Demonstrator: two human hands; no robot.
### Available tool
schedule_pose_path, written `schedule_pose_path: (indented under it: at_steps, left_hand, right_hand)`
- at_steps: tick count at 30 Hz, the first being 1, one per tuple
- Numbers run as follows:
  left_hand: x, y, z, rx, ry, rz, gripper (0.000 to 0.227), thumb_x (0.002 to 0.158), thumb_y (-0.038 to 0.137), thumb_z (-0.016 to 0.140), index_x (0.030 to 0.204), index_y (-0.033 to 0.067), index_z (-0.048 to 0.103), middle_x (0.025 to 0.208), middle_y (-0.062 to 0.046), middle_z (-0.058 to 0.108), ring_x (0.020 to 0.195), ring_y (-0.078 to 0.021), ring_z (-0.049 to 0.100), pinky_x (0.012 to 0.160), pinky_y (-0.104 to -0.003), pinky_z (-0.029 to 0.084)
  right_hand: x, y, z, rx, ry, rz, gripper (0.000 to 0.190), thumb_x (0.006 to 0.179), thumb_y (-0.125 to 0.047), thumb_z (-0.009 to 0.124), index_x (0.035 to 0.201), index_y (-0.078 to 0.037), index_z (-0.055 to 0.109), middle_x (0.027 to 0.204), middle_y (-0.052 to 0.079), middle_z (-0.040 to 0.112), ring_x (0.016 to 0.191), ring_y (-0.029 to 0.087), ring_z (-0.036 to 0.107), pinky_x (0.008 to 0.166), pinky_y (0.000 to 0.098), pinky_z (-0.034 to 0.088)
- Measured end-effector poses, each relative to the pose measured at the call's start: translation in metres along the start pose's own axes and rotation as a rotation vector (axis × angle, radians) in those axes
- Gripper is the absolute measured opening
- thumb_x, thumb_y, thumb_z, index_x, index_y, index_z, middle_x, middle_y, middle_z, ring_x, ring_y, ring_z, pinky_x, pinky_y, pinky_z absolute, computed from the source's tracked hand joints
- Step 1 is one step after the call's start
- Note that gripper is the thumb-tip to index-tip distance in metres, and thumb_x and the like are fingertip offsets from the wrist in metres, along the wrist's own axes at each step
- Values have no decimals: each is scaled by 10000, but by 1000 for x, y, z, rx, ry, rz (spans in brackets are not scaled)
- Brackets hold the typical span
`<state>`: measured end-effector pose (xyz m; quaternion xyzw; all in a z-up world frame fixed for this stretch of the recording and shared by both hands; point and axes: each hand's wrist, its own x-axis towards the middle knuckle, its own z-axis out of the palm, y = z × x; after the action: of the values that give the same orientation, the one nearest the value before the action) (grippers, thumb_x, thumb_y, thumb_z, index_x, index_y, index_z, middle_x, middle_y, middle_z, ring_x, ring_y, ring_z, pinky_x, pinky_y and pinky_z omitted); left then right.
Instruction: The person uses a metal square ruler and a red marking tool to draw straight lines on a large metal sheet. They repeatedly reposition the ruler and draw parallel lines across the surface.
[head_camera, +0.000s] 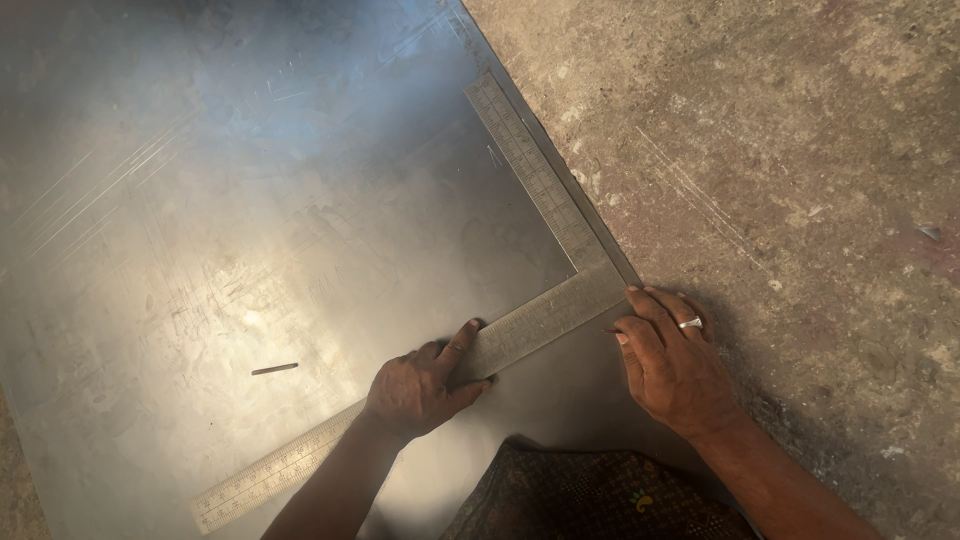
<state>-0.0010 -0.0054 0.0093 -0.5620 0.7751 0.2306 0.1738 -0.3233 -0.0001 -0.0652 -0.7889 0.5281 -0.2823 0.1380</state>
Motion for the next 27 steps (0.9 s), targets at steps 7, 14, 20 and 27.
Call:
schedule_pose_path:
  at_steps: [7, 14, 20, 27]
  left_hand:
    - [0, 1, -2, 20, -33, -25, 870, 896, 660, 604, 1581, 217, 304, 1033, -168, 718, 776, -291, 757, 664, -426, 650]
    - [3, 4, -4, 23, -84, -52, 887, 890, 667, 600, 1586, 228, 269, 1064, -170, 706, 802, -298, 756, 686, -429, 650]
    - [2, 3, -3, 57, -117, -69, 889, 904, 677, 582, 1600, 237, 249, 1066, -166, 705, 834, -293, 756, 712, -420, 650]
    - [2, 2, -2, 23, -54, -33, 872, 892, 667, 595, 1580, 217, 302, 1064, -173, 711, 813, -294, 763, 678, -424, 654]
  right_hand:
    - [0, 0, 0, -23, 14, -20, 173, 974, -194, 608, 1089, -69, 646, 1275, 162, 670, 1281, 313, 565, 1165, 546, 375]
    - [2, 0, 0, -44, 23, -28, 175, 975, -185, 613, 1095, -64, 656, 1227, 149, 702, 1263, 298, 579, 1168, 535, 376]
    - [1, 0, 1, -66, 26, -33, 165, 975, -179, 614, 1086, -66, 661, 1214, 148, 719, 1267, 294, 588, 1167, 523, 375]
    - [2, 0, 0, -74, 32, -50, 159, 979, -181, 618, 1073, -64, 672, 1192, 137, 729, 1259, 279, 591, 1170, 522, 371]
